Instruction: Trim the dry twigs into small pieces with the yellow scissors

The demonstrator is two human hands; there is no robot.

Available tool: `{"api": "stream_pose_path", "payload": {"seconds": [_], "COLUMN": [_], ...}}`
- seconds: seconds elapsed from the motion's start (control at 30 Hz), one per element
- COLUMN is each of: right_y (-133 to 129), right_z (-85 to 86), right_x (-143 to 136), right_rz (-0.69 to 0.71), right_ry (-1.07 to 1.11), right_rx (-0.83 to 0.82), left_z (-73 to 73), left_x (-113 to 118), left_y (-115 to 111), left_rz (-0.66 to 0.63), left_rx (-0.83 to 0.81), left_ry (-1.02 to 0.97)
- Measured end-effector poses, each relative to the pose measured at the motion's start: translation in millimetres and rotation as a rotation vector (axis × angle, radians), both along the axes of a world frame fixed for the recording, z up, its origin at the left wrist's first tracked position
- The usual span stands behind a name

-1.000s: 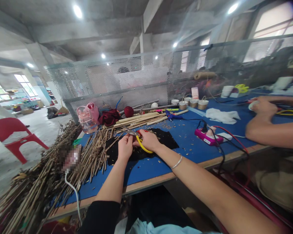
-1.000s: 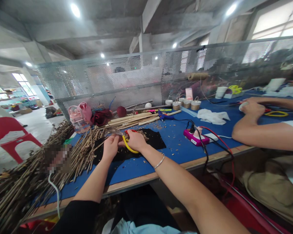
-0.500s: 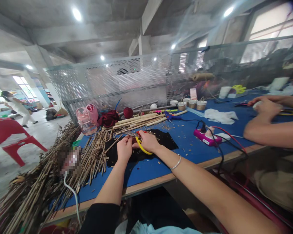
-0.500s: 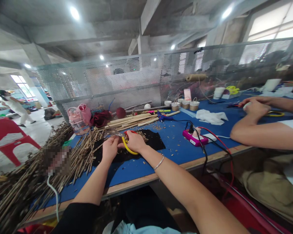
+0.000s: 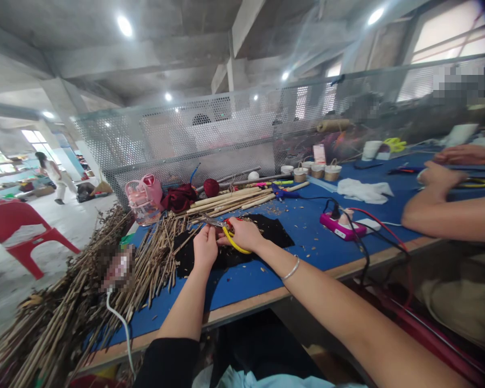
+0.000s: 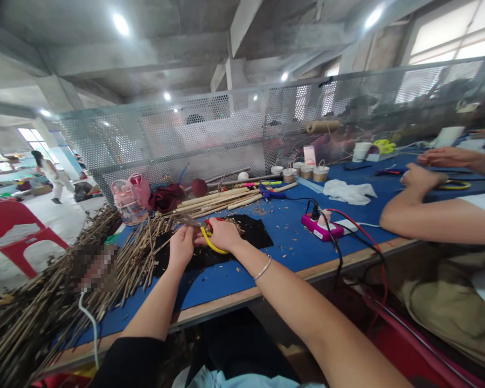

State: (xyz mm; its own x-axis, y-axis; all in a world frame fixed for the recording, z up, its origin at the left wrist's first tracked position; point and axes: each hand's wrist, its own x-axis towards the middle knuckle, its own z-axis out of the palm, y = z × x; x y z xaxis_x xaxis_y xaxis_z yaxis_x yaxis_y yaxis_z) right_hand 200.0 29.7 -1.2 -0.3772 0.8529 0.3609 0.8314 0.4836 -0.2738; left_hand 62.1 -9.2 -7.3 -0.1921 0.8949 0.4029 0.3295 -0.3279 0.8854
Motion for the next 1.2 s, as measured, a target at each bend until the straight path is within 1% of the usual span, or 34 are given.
{"api": "stream_pose_path", "payload": {"seconds": [0.13, 0.23, 0.3, 0.37, 0.43, 0.5, 0.6, 0.67, 0.73, 0.83, 1.0, 1.1, 1.2], "right_y": [-3.0, -3.4, -3.2, -2.8, -2.1, -0.9, 1.1, 2.1, 2.4, 1.3, -1.6, -1.7, -0.8], "right_z": [1.5, 2.1, 2.6, 2.8, 2.4, 1.1, -1.8, -3.0, -2.9, -1.0, 1.3, 1.4, 0.8], "right_x": [0.7, 0.5, 0.0, -0.3, 0.0, 0.8, 2.3, 3.2, 3.7, 3.7, 1.4, 0.8, 1.1], "right_rz": [0.035, 0.02, -0.003, -0.025, -0.026, 0.011, 0.112, 0.158, 0.166, 0.133, 0.026, 0.005, -0.006], "right_ry": [0.013, -0.006, -0.004, 0.009, 0.021, 0.036, 0.081, 0.109, 0.102, 0.053, -0.009, -0.024, -0.03], "right_rx": [-0.014, -0.013, 0.001, 0.013, 0.006, -0.02, -0.065, -0.052, -0.01, 0.007, -0.006, -0.007, -0.01], "left_z": [-5.1, -7.5, -8.0, -8.0, -7.5, -6.9, -5.8, -5.1, -4.7, -4.7, -6.1, -8.1, -9.5], "left_x": [-2.6, -2.7, -1.4, 0.3, 1.3, 1.3, 0.4, 0.3, 0.3, 0.0, -2.3, -2.8, -2.3], "left_y": [4.4, 5.9, 5.8, 5.1, 4.5, 4.0, 3.4, 2.8, 2.0, 1.2, 3.4, 5.6, 6.1], "left_rz": [0.009, 0.007, 0.0, -0.02, -0.038, -0.036, -0.017, -0.008, -0.009, 0.004, 0.061, 0.078, 0.068], "left_rx": [0.023, 0.034, -0.003, -0.077, -0.124, -0.101, -0.026, -0.001, 0.01, 0.038, 0.05, 0.049, 0.038], "left_ry": [0.075, 0.082, 0.018, -0.072, -0.121, -0.1, -0.007, 0.039, 0.068, 0.112, 0.118, 0.117, 0.103]}}
